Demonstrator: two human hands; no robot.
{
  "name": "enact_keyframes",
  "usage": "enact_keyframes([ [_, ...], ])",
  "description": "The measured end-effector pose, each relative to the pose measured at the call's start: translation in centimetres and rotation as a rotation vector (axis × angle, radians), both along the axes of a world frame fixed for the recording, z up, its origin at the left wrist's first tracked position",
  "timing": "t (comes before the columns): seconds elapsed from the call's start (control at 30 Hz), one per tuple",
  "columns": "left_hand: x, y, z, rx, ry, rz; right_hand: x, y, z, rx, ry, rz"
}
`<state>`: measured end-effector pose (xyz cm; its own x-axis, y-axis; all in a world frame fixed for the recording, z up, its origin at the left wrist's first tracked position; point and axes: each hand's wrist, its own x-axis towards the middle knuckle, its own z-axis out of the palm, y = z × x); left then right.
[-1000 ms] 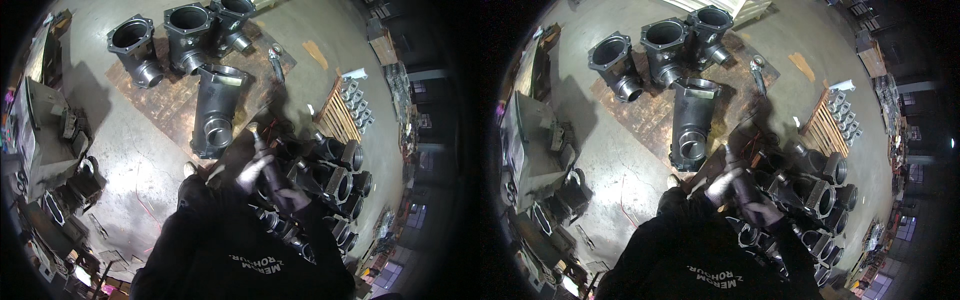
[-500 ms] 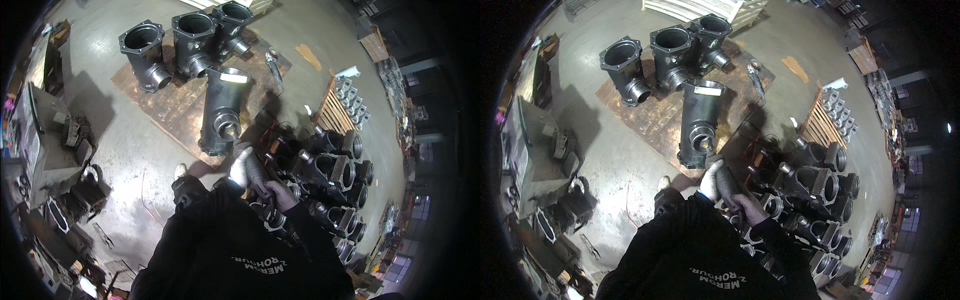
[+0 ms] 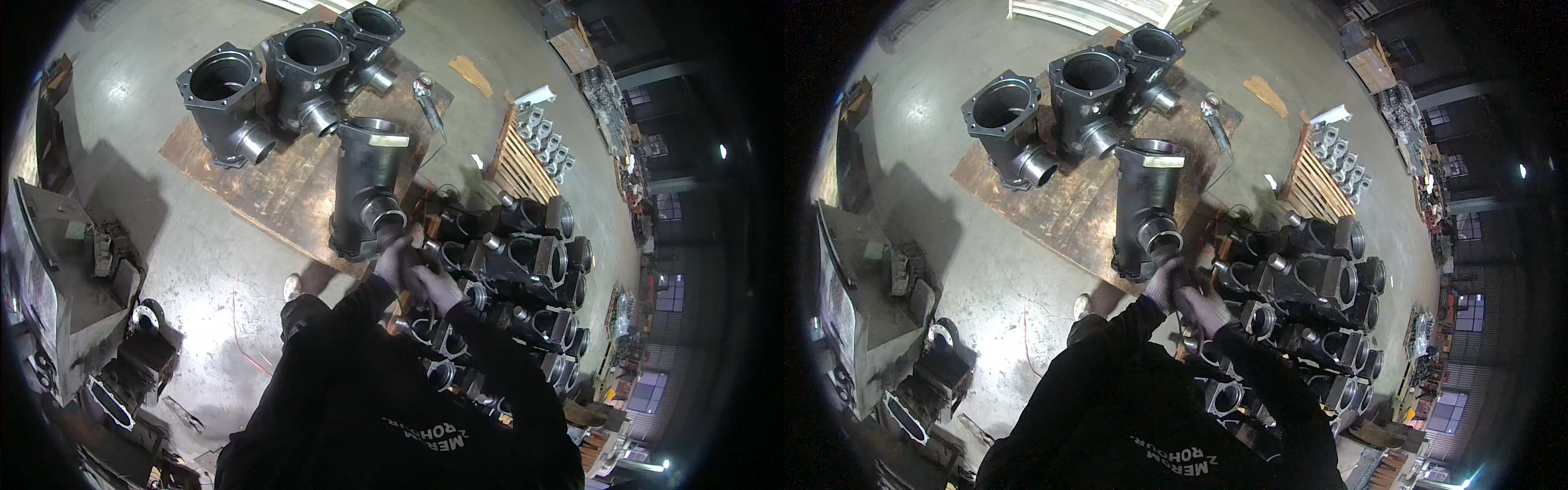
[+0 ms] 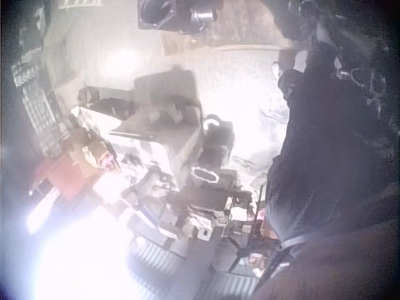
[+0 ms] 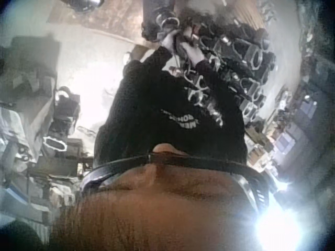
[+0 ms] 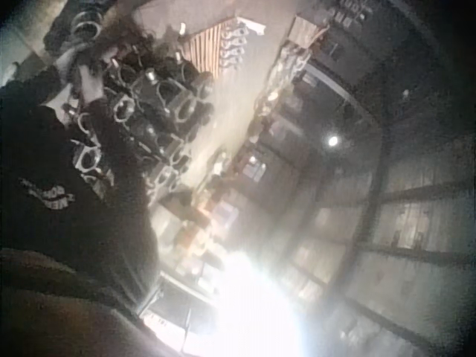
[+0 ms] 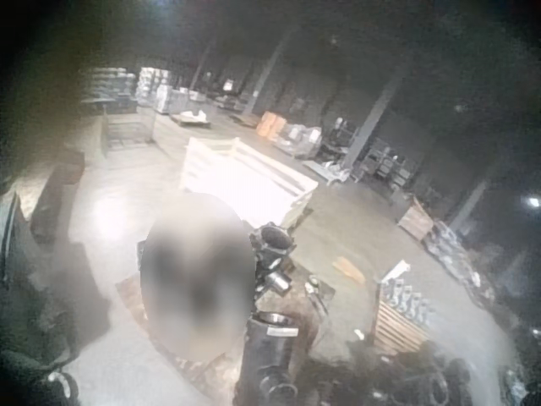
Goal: The person uses an angle grinder to smooth the edges of black metal pipe fittings on a wooden workbench. They reposition the parts between grinding, then place finished pieces onto a nearby pallet with other similar parts.
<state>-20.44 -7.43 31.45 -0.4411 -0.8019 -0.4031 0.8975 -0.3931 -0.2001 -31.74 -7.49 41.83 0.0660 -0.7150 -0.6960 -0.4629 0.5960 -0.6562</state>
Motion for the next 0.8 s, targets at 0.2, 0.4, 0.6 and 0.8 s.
enact_keyframes([
  [0.2, -0.2, -1.6, -0.6, -0.013, 0.017, 0.059, -0.6, -4.1, -3.1, -0.145, 0.141, 0.247],
  [0.4, -2.2, -2.2, -1.3, 0.119, -0.123, 0.007, -0.2, -3.8, 1.2, 0.108, 0.151, 0.181],
  [0.6, -6.3, -0.5, 0.5, 0.274, -0.175, 0.2, -2.2, -1.3, 4.1, 0.045, -0.028, 0.234],
  [0.8, -9.7, -0.4, -3.5, 0.312, -0.295, 0.238, -4.1, -0.6, 4.1, -0.133, 0.124, 0.421],
])
